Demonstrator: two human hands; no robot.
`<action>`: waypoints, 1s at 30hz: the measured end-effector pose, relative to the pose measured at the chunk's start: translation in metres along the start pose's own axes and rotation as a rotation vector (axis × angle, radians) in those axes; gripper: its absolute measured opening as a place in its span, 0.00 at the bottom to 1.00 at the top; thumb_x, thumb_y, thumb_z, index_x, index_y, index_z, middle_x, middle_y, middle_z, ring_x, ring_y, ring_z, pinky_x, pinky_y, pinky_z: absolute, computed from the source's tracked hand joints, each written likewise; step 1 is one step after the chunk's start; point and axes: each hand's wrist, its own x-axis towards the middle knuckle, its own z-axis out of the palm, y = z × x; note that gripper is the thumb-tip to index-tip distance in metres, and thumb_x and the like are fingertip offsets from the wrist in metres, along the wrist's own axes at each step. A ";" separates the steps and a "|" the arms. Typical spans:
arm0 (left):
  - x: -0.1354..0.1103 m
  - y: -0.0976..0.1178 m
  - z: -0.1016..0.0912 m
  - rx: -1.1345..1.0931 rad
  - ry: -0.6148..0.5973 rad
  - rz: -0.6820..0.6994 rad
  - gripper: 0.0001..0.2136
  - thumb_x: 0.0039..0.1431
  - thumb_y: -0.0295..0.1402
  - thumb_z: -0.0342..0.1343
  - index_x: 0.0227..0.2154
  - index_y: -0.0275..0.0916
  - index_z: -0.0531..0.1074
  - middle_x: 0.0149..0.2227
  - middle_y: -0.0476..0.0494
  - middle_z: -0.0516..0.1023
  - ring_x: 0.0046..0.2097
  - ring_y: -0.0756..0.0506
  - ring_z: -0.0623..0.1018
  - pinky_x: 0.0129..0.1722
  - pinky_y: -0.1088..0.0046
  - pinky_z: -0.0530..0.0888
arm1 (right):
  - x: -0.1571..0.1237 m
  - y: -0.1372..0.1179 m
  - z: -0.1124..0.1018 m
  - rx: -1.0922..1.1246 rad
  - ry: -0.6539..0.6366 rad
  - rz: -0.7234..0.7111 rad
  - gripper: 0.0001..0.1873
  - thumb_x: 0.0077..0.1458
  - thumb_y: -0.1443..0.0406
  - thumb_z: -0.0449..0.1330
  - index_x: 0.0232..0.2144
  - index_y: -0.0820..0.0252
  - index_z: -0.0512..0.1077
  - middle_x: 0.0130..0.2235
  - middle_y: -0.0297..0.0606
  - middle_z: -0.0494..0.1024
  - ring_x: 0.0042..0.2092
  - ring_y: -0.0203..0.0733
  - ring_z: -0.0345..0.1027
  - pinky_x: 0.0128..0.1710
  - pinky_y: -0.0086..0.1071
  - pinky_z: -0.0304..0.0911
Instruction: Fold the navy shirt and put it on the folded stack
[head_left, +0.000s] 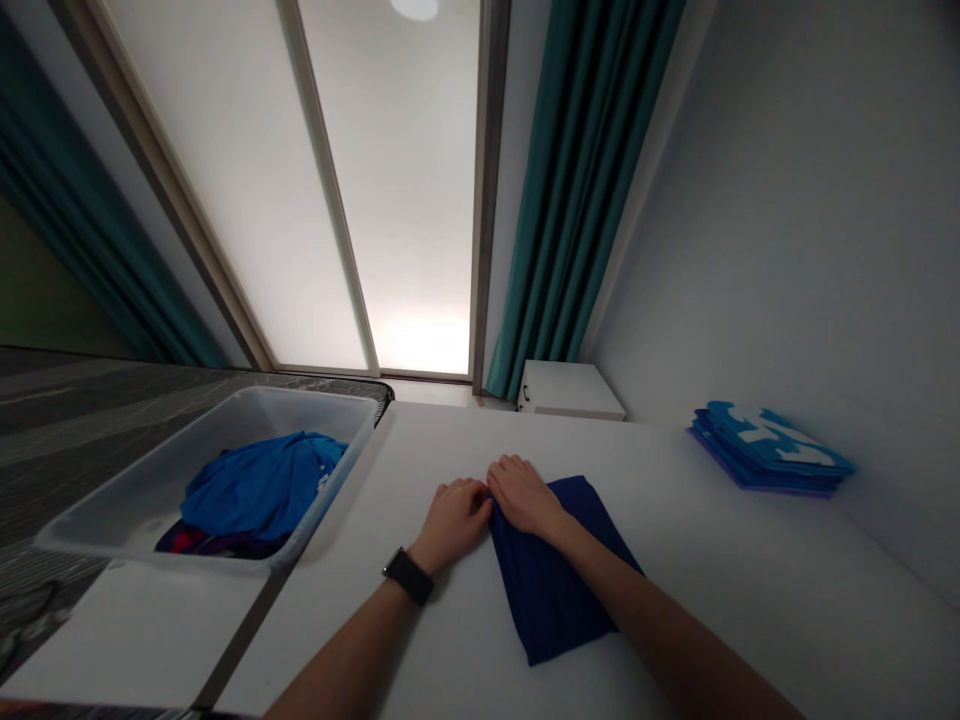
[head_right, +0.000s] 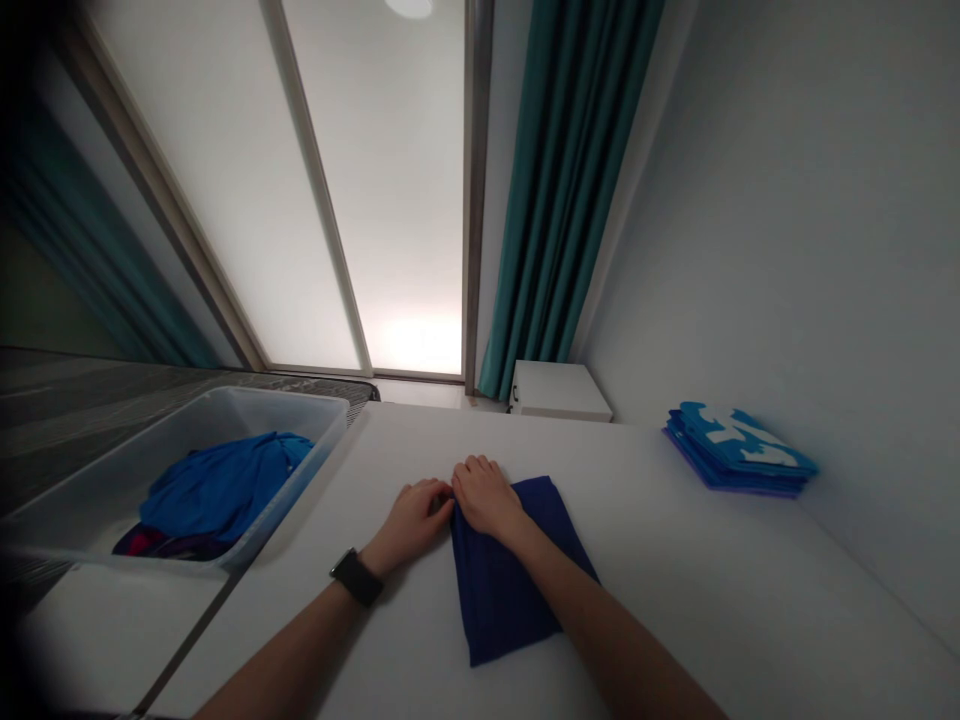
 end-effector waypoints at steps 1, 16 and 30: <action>0.000 0.000 0.001 0.005 0.004 -0.007 0.08 0.61 0.32 0.48 0.33 0.40 0.73 0.36 0.45 0.78 0.41 0.44 0.75 0.41 0.67 0.63 | -0.001 0.000 -0.002 0.018 0.013 0.013 0.14 0.67 0.65 0.44 0.40 0.60 0.69 0.43 0.42 0.73 0.46 0.45 0.63 0.47 0.36 0.56; -0.001 0.004 0.000 0.030 0.000 -0.038 0.11 0.64 0.34 0.45 0.36 0.41 0.74 0.37 0.46 0.78 0.41 0.44 0.74 0.43 0.65 0.63 | -0.074 0.056 0.000 0.060 -0.036 0.239 0.30 0.66 0.51 0.41 0.61 0.61 0.63 0.65 0.51 0.58 0.66 0.52 0.47 0.65 0.47 0.40; 0.014 0.024 -0.016 0.121 -0.120 -0.168 0.21 0.68 0.45 0.36 0.34 0.41 0.72 0.36 0.44 0.81 0.41 0.42 0.79 0.43 0.66 0.66 | -0.065 0.029 0.009 0.023 0.064 0.364 0.32 0.65 0.49 0.42 0.61 0.63 0.63 0.63 0.55 0.61 0.65 0.57 0.50 0.64 0.53 0.34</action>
